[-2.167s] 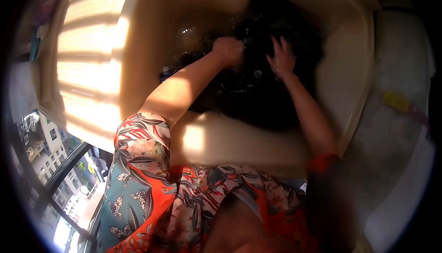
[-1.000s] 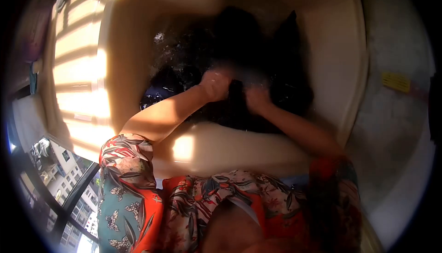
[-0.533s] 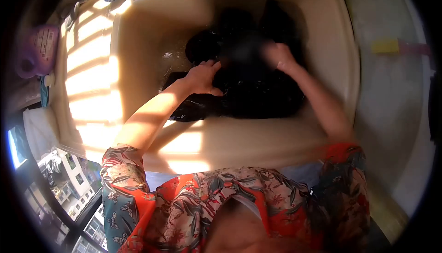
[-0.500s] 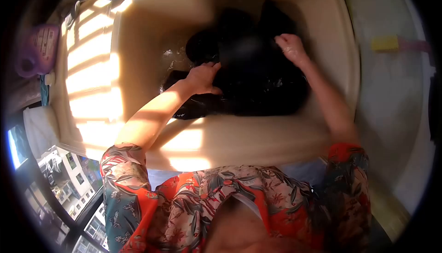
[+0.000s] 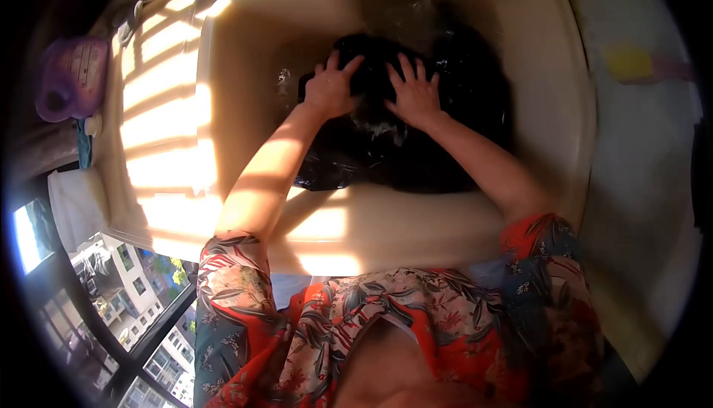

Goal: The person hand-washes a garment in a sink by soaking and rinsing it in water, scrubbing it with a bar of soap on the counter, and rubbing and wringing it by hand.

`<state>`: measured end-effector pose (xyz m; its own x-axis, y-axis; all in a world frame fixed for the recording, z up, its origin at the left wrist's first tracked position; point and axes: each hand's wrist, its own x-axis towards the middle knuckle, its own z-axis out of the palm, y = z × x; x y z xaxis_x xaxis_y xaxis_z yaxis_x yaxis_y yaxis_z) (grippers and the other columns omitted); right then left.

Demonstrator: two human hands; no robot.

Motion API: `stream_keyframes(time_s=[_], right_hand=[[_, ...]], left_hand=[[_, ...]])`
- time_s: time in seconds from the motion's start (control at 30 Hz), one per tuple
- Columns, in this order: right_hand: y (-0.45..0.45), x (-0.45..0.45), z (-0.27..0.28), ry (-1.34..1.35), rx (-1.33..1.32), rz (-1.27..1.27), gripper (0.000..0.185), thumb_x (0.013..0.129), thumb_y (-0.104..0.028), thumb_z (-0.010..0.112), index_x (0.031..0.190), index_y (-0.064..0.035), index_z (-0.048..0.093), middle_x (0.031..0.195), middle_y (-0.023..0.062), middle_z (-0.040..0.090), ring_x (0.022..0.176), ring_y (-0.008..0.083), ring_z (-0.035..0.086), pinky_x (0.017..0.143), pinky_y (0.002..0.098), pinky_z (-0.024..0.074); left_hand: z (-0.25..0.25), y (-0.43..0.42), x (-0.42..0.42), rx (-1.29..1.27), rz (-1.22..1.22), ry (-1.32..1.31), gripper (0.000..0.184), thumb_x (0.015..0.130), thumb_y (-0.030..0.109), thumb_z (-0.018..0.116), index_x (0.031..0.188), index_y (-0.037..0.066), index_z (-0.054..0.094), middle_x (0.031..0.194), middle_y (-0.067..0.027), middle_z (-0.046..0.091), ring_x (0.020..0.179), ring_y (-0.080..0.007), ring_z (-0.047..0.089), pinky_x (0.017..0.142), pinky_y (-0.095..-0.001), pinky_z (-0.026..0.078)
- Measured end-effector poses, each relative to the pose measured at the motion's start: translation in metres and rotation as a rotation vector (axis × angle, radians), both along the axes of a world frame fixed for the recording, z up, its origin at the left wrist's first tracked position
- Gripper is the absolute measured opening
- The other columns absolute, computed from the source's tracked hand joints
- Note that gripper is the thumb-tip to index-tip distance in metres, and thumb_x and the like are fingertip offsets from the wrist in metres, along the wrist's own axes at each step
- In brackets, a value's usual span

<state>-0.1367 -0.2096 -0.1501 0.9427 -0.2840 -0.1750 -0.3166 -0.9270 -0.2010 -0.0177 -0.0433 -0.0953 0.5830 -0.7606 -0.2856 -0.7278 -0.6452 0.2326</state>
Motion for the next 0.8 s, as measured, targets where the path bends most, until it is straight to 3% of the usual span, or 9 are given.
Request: stream_keyframes(time_s=[0.07, 0.17, 0.3, 0.4, 0.5, 0.53, 0.57, 0.7, 0.8], right_hand=[[-0.009, -0.005, -0.058, -0.086, -0.214, 0.130, 0.069, 0.069, -0.026, 0.070, 0.131, -0.0244, 0.040, 0.138, 0.0083, 0.033, 0.121, 0.0357, 0.036, 0.085, 0.0563, 0.0380], [-0.028, 0.021, -0.042, -0.079, 0.197, -0.076, 0.051, 0.072, -0.017, 0.065, 0.121, -0.0179, 0.052, 0.122, 0.0106, 0.051, 0.104, 0.0298, 0.053, 0.084, 0.0403, 0.0434], [0.009, 0.029, 0.055, -0.226, 0.473, -0.193, 0.042, 0.068, -0.021, 0.065, 0.107, -0.0068, 0.060, 0.104, 0.0102, 0.062, 0.086, 0.0276, 0.061, 0.078, 0.0364, 0.0480], [0.087, 0.015, 0.091, -0.518, 0.434, 0.053, 0.028, 0.068, -0.028, 0.069, 0.088, -0.0097, 0.061, 0.079, 0.0081, 0.059, 0.070, 0.0302, 0.060, 0.061, 0.0382, 0.0500], [0.065, 0.054, 0.032, -0.627, 0.248, -0.050, 0.018, 0.078, -0.028, 0.058, 0.073, -0.0107, 0.060, 0.069, 0.0110, 0.059, 0.065, 0.0317, 0.058, 0.056, 0.0415, 0.0481], [0.044, 0.069, 0.010, -0.613, 0.150, -0.188, 0.022, 0.081, -0.028, 0.054, 0.068, -0.0108, 0.060, 0.067, 0.0124, 0.059, 0.065, 0.0322, 0.058, 0.055, 0.0424, 0.0474], [0.032, 0.066, 0.001, -0.517, 0.306, -0.234, 0.026, 0.083, -0.029, 0.051, 0.066, -0.0104, 0.059, 0.066, 0.0132, 0.059, 0.064, 0.0335, 0.058, 0.055, 0.0429, 0.0472], [0.076, 0.032, 0.052, -0.553, 0.403, -0.150, 0.023, 0.082, -0.025, 0.055, 0.064, -0.0093, 0.054, 0.065, 0.0143, 0.057, 0.062, 0.0371, 0.057, 0.055, 0.0426, 0.0467], [0.077, 0.026, 0.057, -0.685, 0.463, -0.067, 0.023, 0.080, -0.022, 0.060, 0.065, -0.0078, 0.051, 0.065, 0.0129, 0.058, 0.062, 0.0363, 0.057, 0.055, 0.0422, 0.0463]], left_hand=[[-0.043, -0.005, -0.004, 0.170, -0.018, -0.007, 0.065, 0.074, 0.015, 0.055, 0.134, 0.030, 0.038, 0.134, -0.0168, 0.039, 0.110, -0.0402, 0.049, 0.091, -0.0433, 0.045], [-0.047, -0.013, 0.026, -0.055, 0.040, 0.384, 0.048, 0.077, 0.017, 0.054, 0.124, 0.016, 0.052, 0.111, -0.0138, 0.059, 0.100, -0.0292, 0.056, 0.088, -0.0399, 0.046], [0.001, 0.007, 0.033, -0.696, 0.915, 1.944, 0.041, 0.080, 0.027, 0.059, 0.115, 0.008, 0.057, 0.102, -0.0093, 0.063, 0.099, -0.0223, 0.058, 0.088, -0.0355, 0.045], [-0.029, -0.001, 0.019, -0.983, 0.913, 1.649, 0.041, 0.082, 0.030, 0.059, 0.117, 0.008, 0.056, 0.102, -0.0086, 0.062, 0.101, -0.0208, 0.057, 0.089, -0.0339, 0.045], [-0.117, -0.012, -0.016, -1.519, 0.827, 1.568, 0.032, 0.087, 0.029, 0.053, 0.108, 0.006, 0.058, 0.093, -0.0056, 0.062, 0.086, -0.0191, 0.057, 0.080, -0.0313, 0.045], [-0.043, -0.009, -0.020, -0.905, 1.070, 1.563, 0.030, 0.086, 0.028, 0.052, 0.103, 0.005, 0.060, 0.092, -0.0058, 0.061, 0.084, -0.0193, 0.057, 0.078, -0.0313, 0.045], [-0.045, -0.014, -0.020, -0.709, 1.144, 1.354, 0.026, 0.086, 0.026, 0.052, 0.095, 0.003, 0.061, 0.088, -0.0076, 0.061, 0.081, -0.0198, 0.057, 0.073, -0.0309, 0.045], [-0.064, -0.009, -0.014, -0.928, 1.061, 1.608, 0.025, 0.087, 0.024, 0.050, 0.088, 0.001, 0.060, 0.078, -0.0056, 0.058, 0.075, -0.0189, 0.056, 0.069, -0.0289, 0.046], [-0.105, -0.013, -0.011, -1.216, 0.415, 1.691, 0.023, 0.090, 0.023, 0.048, 0.094, 0.004, 0.061, 0.080, -0.0046, 0.058, 0.076, -0.0175, 0.056, 0.070, -0.0276, 0.047]])
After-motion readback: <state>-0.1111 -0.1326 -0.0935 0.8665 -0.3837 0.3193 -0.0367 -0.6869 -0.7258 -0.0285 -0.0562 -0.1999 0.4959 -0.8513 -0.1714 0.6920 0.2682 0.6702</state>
